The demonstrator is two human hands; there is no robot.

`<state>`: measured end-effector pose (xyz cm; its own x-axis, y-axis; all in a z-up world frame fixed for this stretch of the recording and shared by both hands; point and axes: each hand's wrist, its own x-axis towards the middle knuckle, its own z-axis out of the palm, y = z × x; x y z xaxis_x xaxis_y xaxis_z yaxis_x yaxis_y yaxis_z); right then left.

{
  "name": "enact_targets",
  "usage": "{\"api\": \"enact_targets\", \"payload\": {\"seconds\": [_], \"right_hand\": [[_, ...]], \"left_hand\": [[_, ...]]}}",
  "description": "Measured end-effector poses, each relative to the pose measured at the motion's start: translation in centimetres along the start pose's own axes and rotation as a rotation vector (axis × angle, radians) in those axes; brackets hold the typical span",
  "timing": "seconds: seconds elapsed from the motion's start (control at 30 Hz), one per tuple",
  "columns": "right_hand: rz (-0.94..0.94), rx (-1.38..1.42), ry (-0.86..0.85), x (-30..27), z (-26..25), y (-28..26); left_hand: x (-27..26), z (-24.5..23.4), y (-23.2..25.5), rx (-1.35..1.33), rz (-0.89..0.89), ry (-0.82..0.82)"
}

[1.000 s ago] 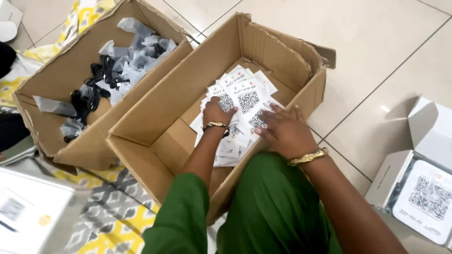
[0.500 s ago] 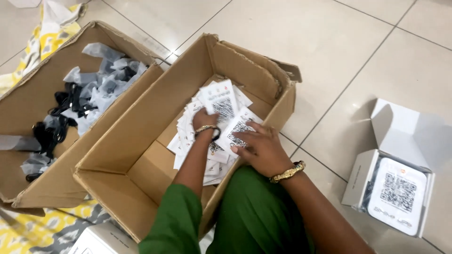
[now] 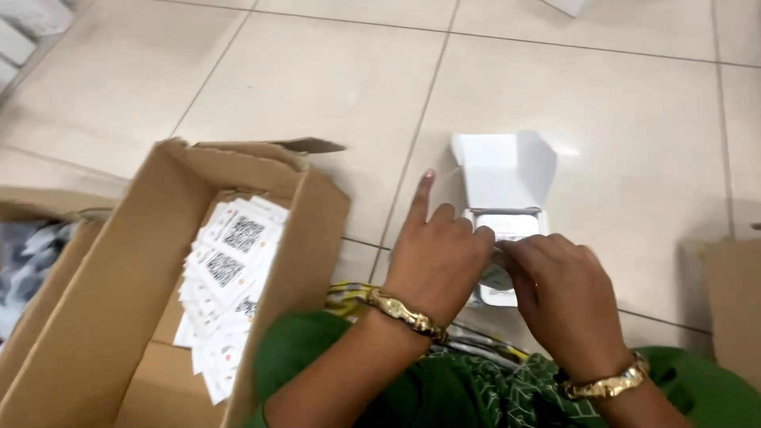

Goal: The person applies QR code stickers to product boxes and packs electronic devices into boxes and shipping containers.

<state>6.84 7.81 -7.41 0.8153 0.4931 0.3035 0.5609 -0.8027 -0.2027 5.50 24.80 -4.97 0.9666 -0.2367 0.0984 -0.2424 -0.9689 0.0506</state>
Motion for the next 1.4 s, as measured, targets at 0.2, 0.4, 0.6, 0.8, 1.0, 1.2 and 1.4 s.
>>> {"api": "enact_targets", "payload": {"seconds": [0.2,0.4,0.6,0.8,1.0,1.2,1.4], "right_hand": [[0.784,0.792,-0.117,-6.2,14.9,12.7],[0.760,0.335,-0.274,-6.1,16.4,12.1],[0.774,0.220,-0.380,-4.0,13.7,12.3],[1.052,1.148,-0.238,3.8,18.3,21.4],[1.133,1.543,-0.168,8.6,20.3,21.2],[0.461,1.401,-0.075,1.4,15.5,23.6],[0.540,0.953,-0.226,-2.5,9.3,18.0]], "left_hand": [[1.8,12.5,4.1,-0.322,-0.016,0.350],[0.4,23.0,5.4,-0.350,-0.035,-0.229],[1.8,23.4,4.4,-0.356,-0.007,-0.219],[1.9,22.0,4.7,-0.414,-0.049,-0.215],[1.3,22.1,4.0,-0.517,-0.027,-0.147],[0.3,19.0,3.7,-0.673,-0.210,0.293],[2.8,9.4,-0.1,-0.377,-0.686,-0.505]]}}
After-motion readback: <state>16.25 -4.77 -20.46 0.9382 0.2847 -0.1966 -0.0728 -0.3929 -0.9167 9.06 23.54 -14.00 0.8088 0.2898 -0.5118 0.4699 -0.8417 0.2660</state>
